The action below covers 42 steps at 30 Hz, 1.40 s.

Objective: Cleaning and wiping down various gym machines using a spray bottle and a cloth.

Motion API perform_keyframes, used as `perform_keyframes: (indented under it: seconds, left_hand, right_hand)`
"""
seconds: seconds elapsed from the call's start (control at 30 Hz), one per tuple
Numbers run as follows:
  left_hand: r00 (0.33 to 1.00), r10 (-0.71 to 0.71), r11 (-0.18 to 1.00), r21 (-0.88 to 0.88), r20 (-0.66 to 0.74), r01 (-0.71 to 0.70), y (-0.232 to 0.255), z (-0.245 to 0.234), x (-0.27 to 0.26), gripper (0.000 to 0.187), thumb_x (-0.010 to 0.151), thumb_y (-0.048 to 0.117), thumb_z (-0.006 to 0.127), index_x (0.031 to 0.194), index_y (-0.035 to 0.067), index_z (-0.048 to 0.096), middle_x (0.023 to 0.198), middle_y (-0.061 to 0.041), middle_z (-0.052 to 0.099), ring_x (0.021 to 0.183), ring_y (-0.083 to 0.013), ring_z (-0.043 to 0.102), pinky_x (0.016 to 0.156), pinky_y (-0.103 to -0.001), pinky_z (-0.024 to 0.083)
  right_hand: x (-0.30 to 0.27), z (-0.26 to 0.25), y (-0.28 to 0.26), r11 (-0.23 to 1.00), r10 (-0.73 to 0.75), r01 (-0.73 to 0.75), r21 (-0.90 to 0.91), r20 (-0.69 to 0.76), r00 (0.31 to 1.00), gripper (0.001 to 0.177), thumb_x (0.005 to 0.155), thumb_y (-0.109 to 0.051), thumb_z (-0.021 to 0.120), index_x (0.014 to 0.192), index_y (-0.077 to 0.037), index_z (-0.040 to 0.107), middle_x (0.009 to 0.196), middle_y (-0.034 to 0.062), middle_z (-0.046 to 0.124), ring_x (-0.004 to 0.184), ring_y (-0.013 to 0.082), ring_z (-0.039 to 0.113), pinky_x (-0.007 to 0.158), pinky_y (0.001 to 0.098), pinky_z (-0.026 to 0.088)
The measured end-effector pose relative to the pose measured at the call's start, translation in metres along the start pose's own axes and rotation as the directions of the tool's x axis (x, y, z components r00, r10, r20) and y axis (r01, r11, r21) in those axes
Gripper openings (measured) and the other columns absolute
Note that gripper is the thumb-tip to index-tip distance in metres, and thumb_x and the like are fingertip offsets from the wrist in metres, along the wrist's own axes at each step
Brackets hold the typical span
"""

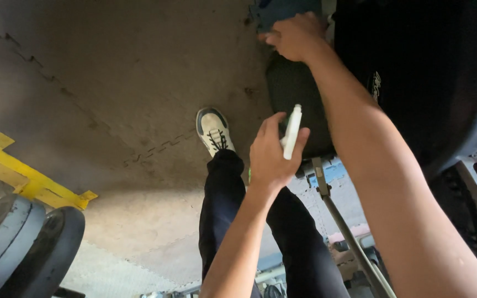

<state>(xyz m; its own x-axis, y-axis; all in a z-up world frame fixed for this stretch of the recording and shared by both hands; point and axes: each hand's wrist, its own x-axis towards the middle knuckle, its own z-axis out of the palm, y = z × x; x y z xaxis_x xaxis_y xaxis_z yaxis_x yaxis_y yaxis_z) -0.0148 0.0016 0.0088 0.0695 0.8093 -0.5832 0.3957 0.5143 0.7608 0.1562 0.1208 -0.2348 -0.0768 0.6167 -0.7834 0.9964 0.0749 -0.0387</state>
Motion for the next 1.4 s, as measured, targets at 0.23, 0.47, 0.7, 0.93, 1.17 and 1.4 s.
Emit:
perform_keyframes:
  seconds: [0.23,0.47,0.7,0.93,1.17,1.4]
  left_hand:
    - [0.998,0.056,0.997,0.053,-0.02,-0.054,-0.008,-0.008,-0.006,0.043,0.098,0.038,0.066,0.122,0.002,0.067,0.113,-0.022,0.074,0.091,-0.0387,0.076,0.076,-0.044,0.061]
    - [0.996,-0.021,0.996,0.093,0.089,0.012,-0.019,0.015,-0.026,0.043,0.099,0.04,0.064,0.119,0.002,0.068,0.095,-0.019,0.076,0.072,-0.0314,0.077,0.061,-0.043,0.062]
    - [0.998,-0.047,0.968,0.248,0.03,0.038,-0.048,0.061,-0.061,0.052,0.098,0.043,0.065,0.117,-0.005,0.066,0.098,-0.025,0.073,0.067,-0.0338,0.076,0.053,-0.042,0.062]
    - [0.875,-0.379,0.898,0.347,0.301,0.27,-0.034,0.072,-0.105,0.057,0.097,0.048,0.059,0.132,0.004,0.061,0.086,-0.021,0.074,0.059,-0.0338,0.074,0.045,-0.045,0.057]
    - [0.832,-0.467,0.847,0.421,0.3,0.324,-0.058,0.091,-0.151,0.065,0.097,0.049,0.06,0.141,0.001,0.054,0.087,-0.025,0.076,0.064,-0.0339,0.076,0.053,-0.045,0.061]
    - [0.993,0.091,0.984,0.162,-0.073,-0.078,-0.103,0.087,-0.166,0.065,0.097,0.042,0.069,0.14,-0.005,0.057,0.127,-0.03,0.068,0.111,-0.0425,0.071,0.092,-0.047,0.06]
  right_hand:
    - [-0.077,-0.007,0.022,0.897,-0.294,0.417,0.145,-0.508,0.81,0.025,0.106,-0.02,0.064,0.127,-0.011,0.074,0.139,0.0125,0.067,0.137,0.0343,0.053,0.118,0.0551,0.025]
    - [-0.183,-0.004,0.035,0.75,0.082,0.279,0.6,-0.502,0.861,0.027,0.112,-0.018,0.057,0.136,-0.01,0.066,0.134,0.0114,0.068,0.124,0.0262,0.061,0.107,0.0388,0.048]
    - [-0.275,0.034,0.066,0.599,0.364,0.395,0.697,-0.676,0.64,0.032,0.121,-0.021,0.05,0.147,-0.003,0.054,0.132,0.0126,0.068,0.12,0.0203,0.064,0.106,0.0359,0.052]
    - [-0.315,0.041,0.068,0.482,0.407,0.426,0.766,-0.626,0.666,0.038,0.121,-0.028,0.049,0.147,-0.001,0.055,0.13,0.0117,0.069,0.118,0.0202,0.063,0.106,0.0352,0.053]
    - [-0.308,0.084,0.058,0.515,0.417,0.429,0.742,-0.654,0.631,0.035,0.122,-0.025,0.052,0.148,-0.002,0.055,0.135,0.0134,0.069,0.123,0.0247,0.064,0.11,0.0372,0.052]
    - [-0.242,0.101,0.021,0.619,0.333,0.349,0.704,-0.637,0.695,0.044,0.114,-0.018,0.063,0.155,-0.01,0.05,0.141,0.0183,0.061,0.127,0.0305,0.057,0.108,0.0417,0.047]
